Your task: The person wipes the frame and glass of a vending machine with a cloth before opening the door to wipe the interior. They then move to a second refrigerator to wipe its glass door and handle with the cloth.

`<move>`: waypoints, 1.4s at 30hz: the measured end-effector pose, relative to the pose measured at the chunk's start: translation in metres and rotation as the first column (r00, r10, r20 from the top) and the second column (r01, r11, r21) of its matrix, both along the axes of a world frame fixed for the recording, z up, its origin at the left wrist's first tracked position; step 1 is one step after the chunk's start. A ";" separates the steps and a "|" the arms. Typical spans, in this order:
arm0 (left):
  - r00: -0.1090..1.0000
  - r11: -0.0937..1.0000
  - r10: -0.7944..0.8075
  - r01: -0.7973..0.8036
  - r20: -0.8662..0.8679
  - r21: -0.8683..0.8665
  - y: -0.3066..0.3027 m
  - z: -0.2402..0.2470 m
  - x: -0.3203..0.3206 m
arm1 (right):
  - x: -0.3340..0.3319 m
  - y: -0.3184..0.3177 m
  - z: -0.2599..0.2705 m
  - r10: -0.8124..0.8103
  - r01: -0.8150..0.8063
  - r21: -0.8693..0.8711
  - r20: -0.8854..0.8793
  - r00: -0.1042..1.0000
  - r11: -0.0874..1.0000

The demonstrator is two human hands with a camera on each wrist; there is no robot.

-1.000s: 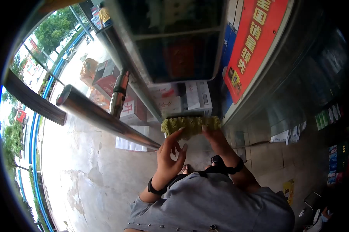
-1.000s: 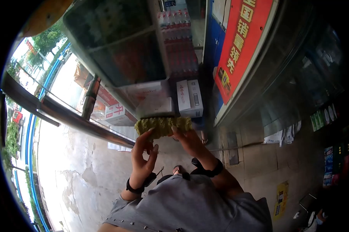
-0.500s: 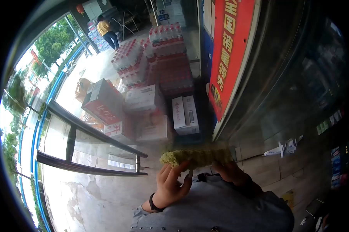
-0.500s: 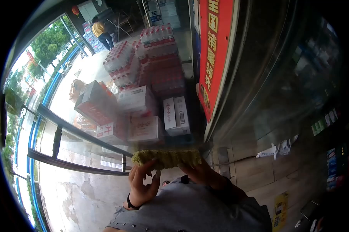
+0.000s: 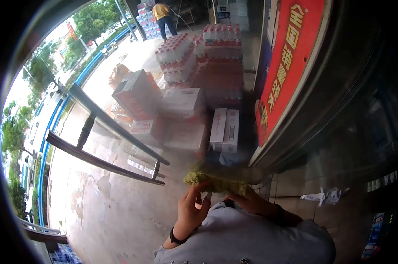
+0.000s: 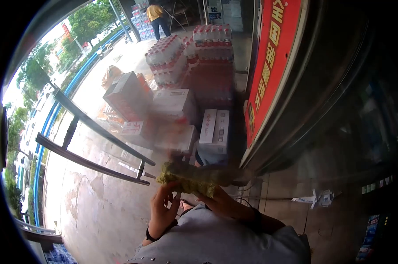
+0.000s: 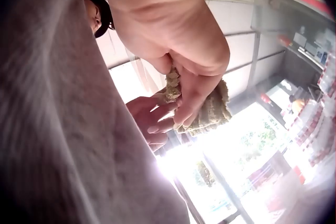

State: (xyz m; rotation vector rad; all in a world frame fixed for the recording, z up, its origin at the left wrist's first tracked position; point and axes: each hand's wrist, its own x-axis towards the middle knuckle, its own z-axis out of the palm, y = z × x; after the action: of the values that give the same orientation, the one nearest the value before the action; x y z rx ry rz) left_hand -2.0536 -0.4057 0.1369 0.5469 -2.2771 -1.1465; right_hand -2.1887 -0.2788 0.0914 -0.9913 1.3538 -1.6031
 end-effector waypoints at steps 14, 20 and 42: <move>0.987 0.999 -0.029 0.032 0.157 -0.013 0.008 -0.033 0.000 | -0.002 0.003 -0.072 0.028 -0.017 0.102 -0.115 0.993 0.995; 0.912 0.908 -0.410 0.410 0.020 -0.088 0.038 0.034 -0.033 | 0.001 0.063 0.031 -0.390 0.383 -0.129 -0.033 0.920 0.915; 0.486 0.397 -0.870 0.588 -0.085 -0.705 0.057 0.160 -0.051 | -0.026 0.126 -0.029 -0.464 0.501 0.215 -0.201 0.863 0.838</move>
State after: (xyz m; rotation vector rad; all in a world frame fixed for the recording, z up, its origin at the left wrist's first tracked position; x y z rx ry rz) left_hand -2.1041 -0.3487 0.2969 -1.0682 -2.2605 -0.6596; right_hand -2.2149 -0.1527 0.0626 -0.6364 1.9798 -1.6690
